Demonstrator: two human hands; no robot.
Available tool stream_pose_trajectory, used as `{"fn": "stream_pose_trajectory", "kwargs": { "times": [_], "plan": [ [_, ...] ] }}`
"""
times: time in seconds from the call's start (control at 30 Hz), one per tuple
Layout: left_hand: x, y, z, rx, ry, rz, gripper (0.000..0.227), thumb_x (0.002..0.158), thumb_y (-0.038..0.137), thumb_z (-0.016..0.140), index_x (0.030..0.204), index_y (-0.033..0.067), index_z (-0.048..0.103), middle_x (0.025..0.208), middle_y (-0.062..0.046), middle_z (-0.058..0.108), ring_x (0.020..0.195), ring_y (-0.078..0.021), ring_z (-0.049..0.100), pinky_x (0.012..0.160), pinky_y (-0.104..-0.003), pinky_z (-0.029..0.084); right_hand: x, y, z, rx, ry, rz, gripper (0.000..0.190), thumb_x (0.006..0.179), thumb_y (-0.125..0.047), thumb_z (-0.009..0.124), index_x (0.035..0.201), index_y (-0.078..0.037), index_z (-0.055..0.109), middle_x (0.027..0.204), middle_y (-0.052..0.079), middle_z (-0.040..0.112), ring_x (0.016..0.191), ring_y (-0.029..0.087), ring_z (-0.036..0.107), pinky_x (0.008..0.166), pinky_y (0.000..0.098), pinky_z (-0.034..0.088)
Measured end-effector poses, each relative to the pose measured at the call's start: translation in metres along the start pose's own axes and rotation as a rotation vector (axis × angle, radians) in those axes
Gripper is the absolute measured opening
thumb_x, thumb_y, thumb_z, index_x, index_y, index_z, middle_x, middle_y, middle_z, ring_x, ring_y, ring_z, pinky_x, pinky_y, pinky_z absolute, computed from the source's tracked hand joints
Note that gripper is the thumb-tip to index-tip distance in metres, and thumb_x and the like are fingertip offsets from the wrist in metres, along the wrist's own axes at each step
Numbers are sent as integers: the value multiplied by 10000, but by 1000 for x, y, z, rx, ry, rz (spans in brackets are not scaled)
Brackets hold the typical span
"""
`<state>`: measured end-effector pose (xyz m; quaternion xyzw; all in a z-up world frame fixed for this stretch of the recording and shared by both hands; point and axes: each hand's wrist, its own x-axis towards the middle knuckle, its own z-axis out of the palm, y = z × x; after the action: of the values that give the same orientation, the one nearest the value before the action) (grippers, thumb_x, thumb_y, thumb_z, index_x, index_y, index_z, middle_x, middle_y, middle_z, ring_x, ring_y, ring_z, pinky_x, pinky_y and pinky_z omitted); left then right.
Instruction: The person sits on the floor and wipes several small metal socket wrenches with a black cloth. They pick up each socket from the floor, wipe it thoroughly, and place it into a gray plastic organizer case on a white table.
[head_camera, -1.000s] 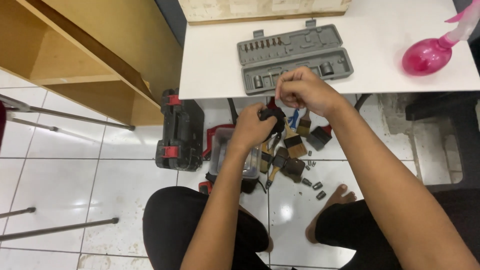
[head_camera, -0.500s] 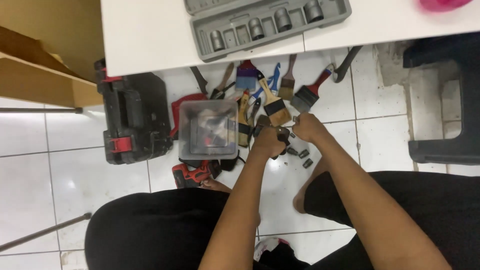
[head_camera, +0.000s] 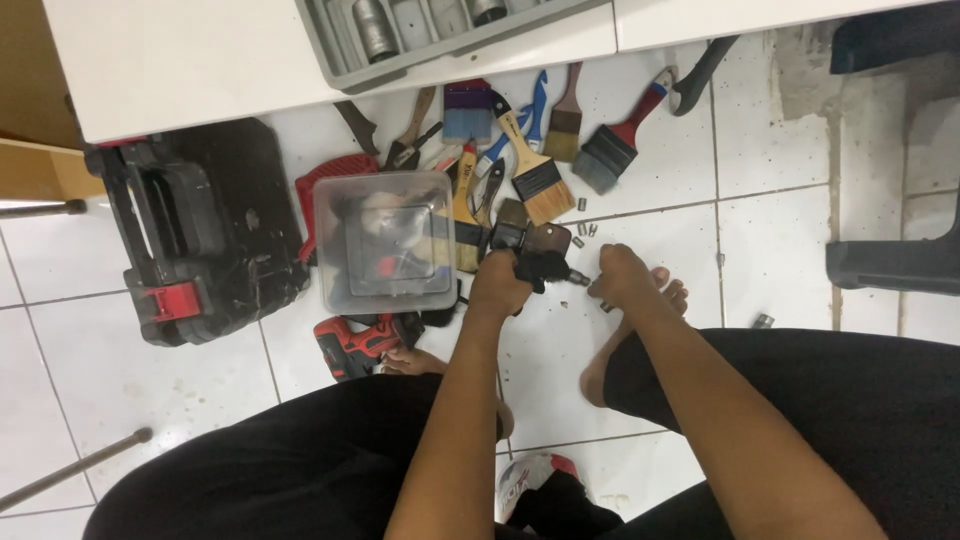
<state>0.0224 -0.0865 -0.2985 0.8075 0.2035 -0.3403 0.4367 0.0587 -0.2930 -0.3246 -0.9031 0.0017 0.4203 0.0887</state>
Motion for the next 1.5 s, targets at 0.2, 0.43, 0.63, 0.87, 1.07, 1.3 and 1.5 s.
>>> {"fn": "stream_pose_trajectory", "kwargs": {
  "times": [0.2,0.43,0.63,0.87,1.07,1.3,1.5],
  "plan": [
    [1,11,-9,-145,-14,-104,457,829,194,622,1256,32,646,1070,-154,672,1035,-275,696,923,-444,557,22,6,-13,463,45,-85,468,686,37,795,1144,-13,716,1088,200,712,1057,347,695,902,464,557],
    [-42,74,-55,-335,-48,67,523,946,43,415,1456,96,521,1522,-242,477,1458,-399,399,1221,-510,340,-15,-58,-85,756,107,-313,523,702,95,772,1213,23,685,1156,248,665,1147,334,654,1008,438,532],
    [18,45,-59,-599,-57,63,555,840,335,599,1376,194,633,1487,-164,531,1400,-332,477,1106,-454,441,-70,-105,-141,878,152,-581,522,671,175,778,1165,30,690,1070,204,669,1109,293,676,1030,382,555],
    [-102,126,-145,-648,22,210,690,856,569,637,1358,95,626,1440,-227,570,1355,-366,518,1004,-460,474,-152,-144,-206,683,310,-867,432,714,197,736,1121,60,689,1055,245,693,1108,361,673,1000,439,567],
    [-175,172,-179,-698,18,607,516,967,374,681,1384,75,625,1393,-174,620,1342,-282,520,1144,-449,402,-251,-169,-274,339,508,-1135,414,725,222,671,1108,66,690,987,260,698,1030,443,700,924,510,588],
    [-264,201,-220,-784,0,1014,349,976,273,717,1277,99,693,1170,-42,715,1158,-114,602,1080,-326,476,-327,-177,-308,240,850,-1252,439,793,156,682,1222,61,674,1077,237,705,1079,411,673,950,474,551],
    [-255,201,-215,-865,15,1065,263,916,179,774,1153,79,722,1175,-22,695,1093,-103,651,962,-290,552,-331,-173,-305,435,823,-1267,319,801,-17,818,1109,-40,737,1104,113,716,1100,276,692,993,398,535]
  ]
}}
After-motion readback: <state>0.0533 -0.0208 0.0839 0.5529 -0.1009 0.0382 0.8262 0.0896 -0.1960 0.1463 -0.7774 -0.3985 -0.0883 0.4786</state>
